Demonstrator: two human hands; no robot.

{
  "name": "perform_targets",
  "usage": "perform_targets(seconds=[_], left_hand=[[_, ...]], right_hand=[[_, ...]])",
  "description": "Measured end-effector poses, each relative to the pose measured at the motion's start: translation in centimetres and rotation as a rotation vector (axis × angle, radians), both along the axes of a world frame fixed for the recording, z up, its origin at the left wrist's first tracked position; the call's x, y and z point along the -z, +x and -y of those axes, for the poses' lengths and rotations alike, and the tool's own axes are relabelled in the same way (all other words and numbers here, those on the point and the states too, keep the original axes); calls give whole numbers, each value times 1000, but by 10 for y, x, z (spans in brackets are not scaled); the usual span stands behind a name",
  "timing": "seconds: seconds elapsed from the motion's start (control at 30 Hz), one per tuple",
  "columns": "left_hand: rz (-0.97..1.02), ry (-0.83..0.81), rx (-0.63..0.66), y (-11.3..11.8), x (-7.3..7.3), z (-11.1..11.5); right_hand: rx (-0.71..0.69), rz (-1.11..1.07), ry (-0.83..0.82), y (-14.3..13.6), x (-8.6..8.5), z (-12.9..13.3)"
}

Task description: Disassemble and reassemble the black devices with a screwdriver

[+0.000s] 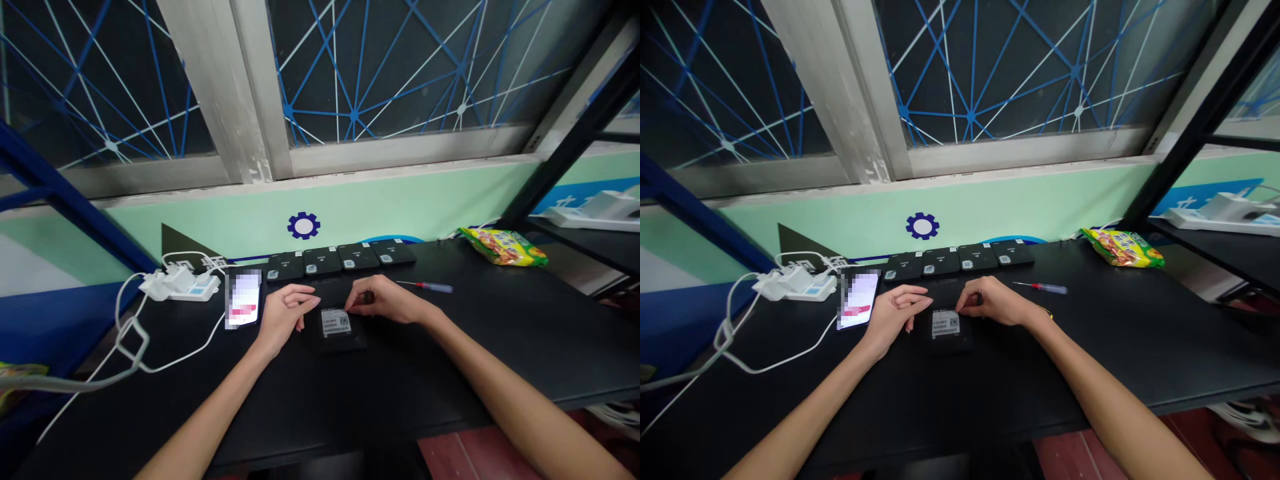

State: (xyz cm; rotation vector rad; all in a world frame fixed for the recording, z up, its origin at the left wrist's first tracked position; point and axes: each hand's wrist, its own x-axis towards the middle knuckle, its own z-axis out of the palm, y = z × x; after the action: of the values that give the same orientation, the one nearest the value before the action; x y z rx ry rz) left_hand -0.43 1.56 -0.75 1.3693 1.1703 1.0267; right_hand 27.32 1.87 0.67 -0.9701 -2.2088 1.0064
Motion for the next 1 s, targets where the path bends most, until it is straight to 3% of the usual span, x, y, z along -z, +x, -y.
perform_targets(seconds=[0.5, 0.73, 1.0], left_hand=[[25, -7, 13, 0, -2, 1], [107, -51, 58, 4, -10, 9], [376, -113, 69, -2, -2, 5]], right_hand=[[13, -100, -280, 6, 6, -6], [164, -317, -30, -28, 3, 9], [324, -376, 275, -76, 3, 10]])
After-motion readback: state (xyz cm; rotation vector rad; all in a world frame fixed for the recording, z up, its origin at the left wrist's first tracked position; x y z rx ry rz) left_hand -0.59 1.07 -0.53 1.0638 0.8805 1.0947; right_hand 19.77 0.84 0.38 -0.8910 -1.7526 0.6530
